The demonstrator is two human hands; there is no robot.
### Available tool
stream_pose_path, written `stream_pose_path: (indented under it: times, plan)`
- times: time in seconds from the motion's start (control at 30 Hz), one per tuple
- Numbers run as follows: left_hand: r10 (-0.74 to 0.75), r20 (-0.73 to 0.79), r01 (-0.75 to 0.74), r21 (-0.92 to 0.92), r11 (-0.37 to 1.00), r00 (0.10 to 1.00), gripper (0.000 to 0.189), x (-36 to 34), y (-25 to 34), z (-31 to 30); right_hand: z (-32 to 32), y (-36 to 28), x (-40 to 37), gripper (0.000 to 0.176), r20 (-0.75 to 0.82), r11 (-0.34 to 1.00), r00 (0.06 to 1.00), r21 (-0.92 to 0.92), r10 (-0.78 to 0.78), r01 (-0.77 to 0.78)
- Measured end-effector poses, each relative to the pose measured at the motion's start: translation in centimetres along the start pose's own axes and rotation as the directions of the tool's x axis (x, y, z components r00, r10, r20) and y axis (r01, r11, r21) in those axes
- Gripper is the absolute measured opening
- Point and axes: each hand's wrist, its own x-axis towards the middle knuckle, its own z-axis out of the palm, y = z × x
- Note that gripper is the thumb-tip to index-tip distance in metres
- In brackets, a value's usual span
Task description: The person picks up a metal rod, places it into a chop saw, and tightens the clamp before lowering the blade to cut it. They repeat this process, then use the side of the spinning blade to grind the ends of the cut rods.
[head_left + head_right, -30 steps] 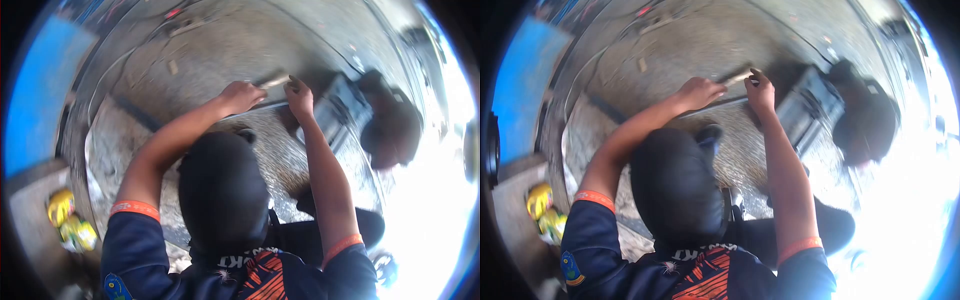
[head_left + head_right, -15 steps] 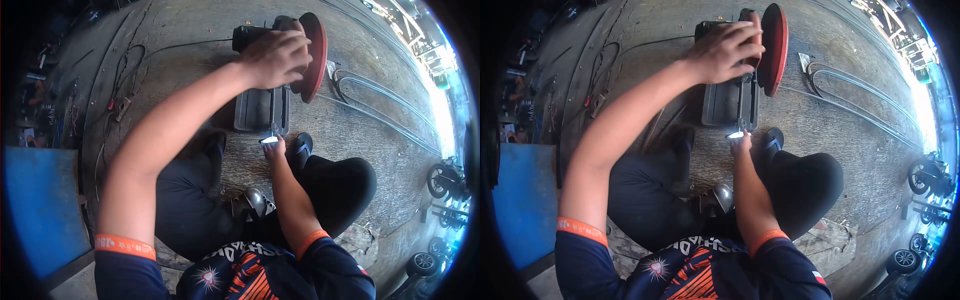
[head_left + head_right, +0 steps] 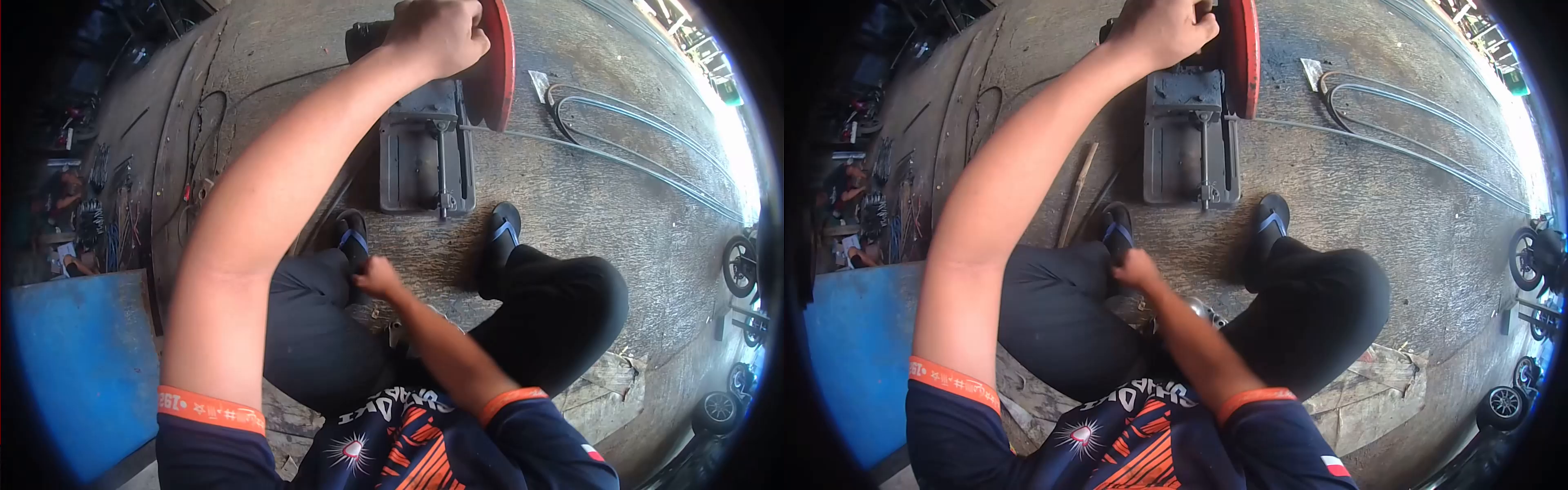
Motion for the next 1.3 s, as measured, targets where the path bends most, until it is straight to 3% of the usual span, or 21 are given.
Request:
stream_pose_path:
  times: [0.03, 0.17, 0.23, 0.3, 0.37, 0.4, 0.5, 0.57, 0.6, 0.63, 0.73, 0.83, 0.93, 0.97, 1.0, 1.03, 1.13, 1.2, 1.23, 1.27, 1.3]
  plan:
    - [-0.052, 0.009, 0.051, 0.049, 0.997, 0.999, 0.01, 0.2, 0.3, -0.1, 1.4, -1.1, -0.2, 0.033, -0.14, 0.952, 0.988, 0.306, 0.068, -0.022]
    - [-0.172, -0.007, 0.172, 0.049, 0.984, 0.985, 0.01, 0.2, 0.5, 0.8, 1.6, 3.7, 1.1, 0.042, -0.334, 0.798, 0.825, 0.565, 0.456, -0.212]
    - [-0.272, -0.048, 0.273, 0.039, 0.961, 0.961, 0.012, 0.4, 0.3, 2.0, 1.5, 6.9, 2.0, 0.068, -0.671, 0.749, 0.41, 0.661, 0.618, -0.047]
    - [-0.561, 0.063, 0.564, -0.087, 0.821, 0.826, 0.013, 1.6, 1.6, 1.2, -1.6, 9.1, 1.2, 0.084, -0.617, 0.675, 0.37, 0.737, 0.695, -0.038]
    - [-0.554, 0.05, 0.556, -0.09, 0.826, 0.831, 0.013, 1.5, 1.8, 1.2, -3.6, 12.0, 2.0, 0.067, -0.604, 0.623, 0.36, 0.778, 0.711, 0.077]
    - [-0.545, 0.037, 0.546, -0.078, 0.834, 0.838, 0.013, 1.4, 1.9, 1.1, -4.9, 12.8, 1.7, 0.042, -0.536, 0.528, 0.477, 0.833, 0.697, 0.165]
    - [-0.479, 0.002, 0.477, -0.08, 0.875, 0.878, 0.013, 0.9, 1.8, 1.0, -7.3, 11.4, 2.6, 0.022, -0.623, 0.597, 0.286, 0.781, 0.728, 0.181]
    - [-0.488, -0.021, 0.485, -0.075, 0.871, 0.873, 0.016, 1.0, 1.6, 1.1, -6.1, 5.9, 0.3, 0.024, -0.624, 0.801, 0.537, 0.57, 0.568, -0.184]
    - [-0.501, -0.009, 0.5, -0.044, 0.865, 0.865, 0.018, 1.2, 1.5, 1.1, -4.0, 5.1, 0.1, 0.025, -0.439, 0.93, 0.867, 0.362, 0.234, -0.068]
    - [-0.509, 0.002, 0.509, -0.014, 0.861, 0.861, 0.02, 1.4, 1.4, 1.1, -2.4, 2.8, -0.2, 0.024, -0.08, 0.925, 0.993, 0.376, 0.089, -0.052]
    - [-0.422, 0.048, 0.422, 0.012, 0.907, 0.905, 0.022, 1.7, 0.7, 0.9, 0.3, 0.9, -0.3, 0.026, -0.15, 0.914, 0.977, 0.397, 0.151, -0.081]
    - [-0.305, 0.236, 0.3, 0.059, 0.952, 0.923, 0.025, 1.8, 0.1, -0.6, 0.9, 5.0, 0.7, 0.043, -0.42, 0.838, 0.835, 0.539, 0.355, -0.086]
    - [-0.211, 0.331, 0.219, 0.012, 0.976, 0.92, 0.032, 2.1, -0.5, -1.7, -1.6, 8.5, 1.5, 0.106, -0.555, 0.67, 0.522, 0.741, 0.647, -0.043]
    - [-0.194, 0.359, 0.205, 0.007, 0.979, 0.913, 0.033, 2.4, -0.7, -1.6, -2.0, 10.1, 2.6, 0.095, -0.62, 0.652, 0.369, 0.757, 0.692, 0.049]
    - [-0.205, 0.357, 0.209, 0.028, 0.977, 0.911, 0.034, 2.7, -1.2, -0.8, -2.8, 12.2, 3.3, 0.069, -0.586, 0.514, 0.434, 0.81, 0.684, 0.284]
    - [-0.205, 0.356, 0.209, 0.027, 0.978, 0.912, 0.034, 2.6, -0.9, -0.9, -4.4, 12.9, 3.1, 0.045, -0.464, 0.426, 0.502, 0.883, 0.73, 0.197]
    - [-0.251, 0.312, 0.259, 0.015, 0.966, 0.917, 0.034, 2.3, -0.7, -0.8, -6.5, 10.3, 2.8, 0.034, -0.57, 0.55, 0.426, 0.815, 0.702, 0.184]
    - [-0.233, 0.289, 0.232, 0.038, 0.972, 0.929, 0.034, 2.3, -0.9, -0.5, -6.3, 5.2, 1.9, 0.038, -0.731, 0.742, 0.161, 0.671, 0.663, -0.009]
    - [-0.234, 0.292, 0.234, 0.037, 0.972, 0.927, 0.034, 2.2, -1.0, -0.4, -3.8, 4.8, 1.2, 0.036, -0.841, 0.934, 0.407, 0.334, 0.355, -0.125]
    - [-0.243, 0.3, 0.245, 0.031, 0.969, 0.923, 0.034, 2.3, -0.9, -0.6, -1.7, 5.9, 1.2, 0.031, -0.335, 0.98, 0.924, 0.137, 0.185, -0.147]
    - [-0.248, 0.305, 0.253, 0.025, 0.967, 0.919, 0.033, 2.4, -1.0, -0.5, -0.2, 3.2, 0.2, 0.029, 0.002, 0.903, 0.987, 0.404, 0.16, -0.147]
